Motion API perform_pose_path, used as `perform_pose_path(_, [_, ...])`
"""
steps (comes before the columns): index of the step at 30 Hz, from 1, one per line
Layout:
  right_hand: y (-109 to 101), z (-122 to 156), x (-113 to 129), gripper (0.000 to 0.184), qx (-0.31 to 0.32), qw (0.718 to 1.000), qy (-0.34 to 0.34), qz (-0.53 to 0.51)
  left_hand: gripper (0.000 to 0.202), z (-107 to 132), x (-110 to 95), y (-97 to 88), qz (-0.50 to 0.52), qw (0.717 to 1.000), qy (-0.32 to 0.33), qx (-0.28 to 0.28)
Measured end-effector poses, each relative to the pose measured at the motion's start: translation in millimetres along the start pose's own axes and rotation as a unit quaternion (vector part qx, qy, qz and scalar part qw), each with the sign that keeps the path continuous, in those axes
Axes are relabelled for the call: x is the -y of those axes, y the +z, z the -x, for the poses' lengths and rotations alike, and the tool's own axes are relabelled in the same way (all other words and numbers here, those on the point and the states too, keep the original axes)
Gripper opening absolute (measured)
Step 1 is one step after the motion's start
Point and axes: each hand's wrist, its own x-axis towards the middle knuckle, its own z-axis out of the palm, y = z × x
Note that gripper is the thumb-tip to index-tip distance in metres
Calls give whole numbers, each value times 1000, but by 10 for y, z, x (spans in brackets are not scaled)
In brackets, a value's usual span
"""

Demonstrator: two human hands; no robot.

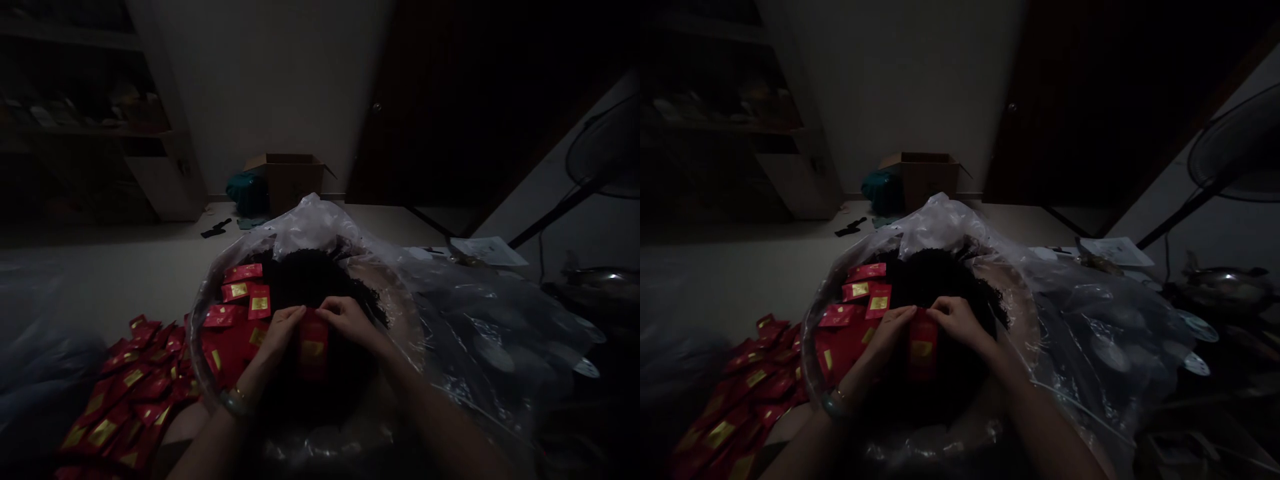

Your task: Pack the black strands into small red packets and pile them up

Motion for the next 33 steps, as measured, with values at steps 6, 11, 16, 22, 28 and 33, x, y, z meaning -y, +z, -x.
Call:
perform_pose_path(6, [-508, 79, 109, 15, 59, 991, 92, 80, 33, -32, -30, -45, -196, 978, 45, -46])
perform_pose_path(11, [-632, 273, 315, 14, -99, 989, -5, 107, 29, -6, -167, -263, -619, 754, 86, -204])
perform_pose_path(16, [-368, 437, 593, 46, -28, 975, -95, -197, 37, -75, -236, -552, -679, 706, -41, -199])
perform_pose_path(22, [-387, 337, 511, 36, 31, 983, -13, -181, 51, -191, -238, -673, -622, 757, -72, -188])
perform_pose_path(28, [-126, 138, 44, 17, 231, 966, 52, 104, 32, -238, -240, -742, -552, 805, 1, -216])
perform_pose_path(33, [-50, 51, -153, 23, 179, 954, 28, 239, 28, -268, -323, -726, -218, 961, 126, -115])
